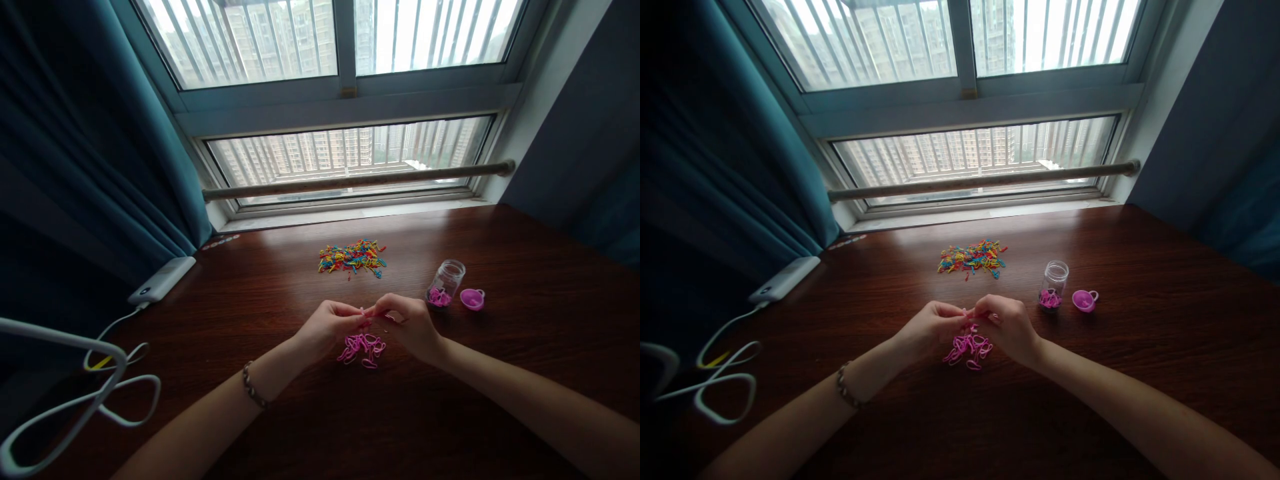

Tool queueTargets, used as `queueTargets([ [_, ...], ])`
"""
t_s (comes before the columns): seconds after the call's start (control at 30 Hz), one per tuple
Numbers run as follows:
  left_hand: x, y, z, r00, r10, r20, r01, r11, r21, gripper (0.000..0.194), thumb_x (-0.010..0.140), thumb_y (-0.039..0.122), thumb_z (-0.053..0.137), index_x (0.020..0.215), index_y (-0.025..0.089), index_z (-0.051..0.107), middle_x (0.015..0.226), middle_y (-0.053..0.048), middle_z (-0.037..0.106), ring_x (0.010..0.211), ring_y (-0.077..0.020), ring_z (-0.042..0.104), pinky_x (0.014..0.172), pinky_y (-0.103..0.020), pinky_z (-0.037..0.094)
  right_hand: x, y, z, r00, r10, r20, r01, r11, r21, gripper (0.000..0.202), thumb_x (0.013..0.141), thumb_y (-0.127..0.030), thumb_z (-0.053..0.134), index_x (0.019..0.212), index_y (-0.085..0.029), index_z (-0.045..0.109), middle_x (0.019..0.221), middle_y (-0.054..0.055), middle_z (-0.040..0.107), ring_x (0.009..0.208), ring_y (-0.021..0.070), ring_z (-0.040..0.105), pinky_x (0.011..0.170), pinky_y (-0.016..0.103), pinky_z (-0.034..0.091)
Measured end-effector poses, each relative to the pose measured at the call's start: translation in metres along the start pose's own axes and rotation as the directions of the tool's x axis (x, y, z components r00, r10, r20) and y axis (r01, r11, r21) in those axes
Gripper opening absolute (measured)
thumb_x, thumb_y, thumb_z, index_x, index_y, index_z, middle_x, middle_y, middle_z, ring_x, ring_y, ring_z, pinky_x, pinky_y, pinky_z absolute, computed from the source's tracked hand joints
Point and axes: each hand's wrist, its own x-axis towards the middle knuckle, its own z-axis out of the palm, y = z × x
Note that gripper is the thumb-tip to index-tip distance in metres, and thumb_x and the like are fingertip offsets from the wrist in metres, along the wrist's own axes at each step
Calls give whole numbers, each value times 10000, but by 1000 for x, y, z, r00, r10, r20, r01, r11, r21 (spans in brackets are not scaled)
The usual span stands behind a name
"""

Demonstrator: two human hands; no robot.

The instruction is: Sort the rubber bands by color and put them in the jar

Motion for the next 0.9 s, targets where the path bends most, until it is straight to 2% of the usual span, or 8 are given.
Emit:
queueTargets([
  [0.17, 1, 2, -1, 989, -105, 106, 120, 981, -155, 224, 596, 170, 744, 773, 47, 683, 784, -98, 678, 712, -112, 615, 706, -184, 462, -1, -5, -3, 990, -135, 29, 135, 991, -7, 55, 762, -199, 579, 766, -163, 621, 694, 36, 593, 627, 119, 547, 575, 223, 440],
  [0.27, 0, 4, -1, 986, -119, 114, 138, 973, -182, 187, 600, 134, 737, 747, 36, 677, 775, -101, 678, 701, -115, 622, 698, -185, 475, 1, -7, -4, 982, -186, 19, 186, 983, 5, 46, 750, -178, 594, 774, -164, 631, 707, 35, 570, 642, 115, 538, 573, 215, 438],
  [0.37, 1, 3, 0, 994, -87, 58, 98, 973, -210, 168, 580, 108, 744, 717, 45, 670, 758, -97, 680, 693, -122, 629, 709, -200, 485, 2, -7, -4, 987, -159, 12, 158, 987, 36, 67, 754, -172, 589, 802, -166, 637, 730, 36, 565, 646, 110, 543, 576, 212, 444],
  [0.47, 3, 1, 1, 999, -45, -5, 43, 976, -213, 150, 567, 104, 747, 680, 58, 660, 689, -84, 675, 625, -123, 629, 652, -210, 494, 2, -6, -3, 993, -116, 23, 114, 991, 77, 81, 766, -179, 577, 827, -171, 629, 771, 41, 581, 681, 115, 566, 599, 217, 458],
  [0.67, 4, 0, 1, 997, 39, -63, -52, 975, -218, 131, 551, 93, 742, 622, 68, 635, 684, -80, 675, 584, -131, 624, 584, -217, 492, 1, -2, 2, 1000, 0, 15, -1, 997, 83, 96, 746, -219, 604, 838, -191, 593, 839, 35, 643, 762, 137, 603, 677, 238, 478],
  [0.77, 4, 0, 1, 995, 62, -74, -76, 975, -210, 126, 568, 95, 733, 641, 68, 634, 660, -77, 671, 597, -136, 628, 602, -223, 497, 3, -4, 2, 1000, 1, 20, -2, 1000, 25, 148, 738, -242, 612, 880, -202, 599, 843, 30, 651, 757, 139, 606, 674, 240, 484],
  [0.9, 4, 1, 2, 991, 88, -102, -107, 973, -206, 138, 570, 96, 736, 660, 71, 635, 689, -81, 679, 640, -135, 635, 641, -216, 502, 9, -9, -4, 998, -20, 53, 21, 1000, -8, 322, 716, -264, 635, 1027, -207, 573, 824, 28, 650, 711, 138, 609, 655, 255, 503],
])
